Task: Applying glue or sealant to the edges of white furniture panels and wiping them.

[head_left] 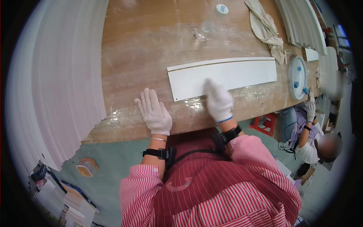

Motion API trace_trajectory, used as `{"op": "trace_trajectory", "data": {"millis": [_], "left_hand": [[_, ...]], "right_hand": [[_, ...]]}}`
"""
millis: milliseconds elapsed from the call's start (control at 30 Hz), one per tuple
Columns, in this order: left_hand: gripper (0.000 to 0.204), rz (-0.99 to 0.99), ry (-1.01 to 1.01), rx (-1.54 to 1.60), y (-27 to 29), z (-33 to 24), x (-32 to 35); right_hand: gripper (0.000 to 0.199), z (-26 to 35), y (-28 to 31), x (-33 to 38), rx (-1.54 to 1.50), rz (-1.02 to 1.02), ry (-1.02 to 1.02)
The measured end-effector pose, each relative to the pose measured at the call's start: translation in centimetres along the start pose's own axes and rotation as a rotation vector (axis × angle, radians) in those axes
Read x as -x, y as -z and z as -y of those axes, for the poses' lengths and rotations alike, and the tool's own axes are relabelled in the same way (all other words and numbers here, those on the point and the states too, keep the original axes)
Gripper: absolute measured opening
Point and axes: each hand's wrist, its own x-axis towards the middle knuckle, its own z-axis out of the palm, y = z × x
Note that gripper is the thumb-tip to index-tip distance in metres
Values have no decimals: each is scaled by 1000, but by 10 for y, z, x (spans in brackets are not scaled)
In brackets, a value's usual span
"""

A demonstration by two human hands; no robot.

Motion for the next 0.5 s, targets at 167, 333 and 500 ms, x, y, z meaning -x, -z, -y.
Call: {"op": "trace_trajectory", "data": {"millis": [167,333,500], "left_hand": [[55,24,33,-35,-3,2,0],[55,-44,-38,-7,-4,3,-1],[57,20,-6,-96,2,0,0]], "right_hand": [[25,33,-20,2,-70,399,72],[17,51,-47,31,-101,466,123],[28,-21,-19,11,-77,183,155]]}}
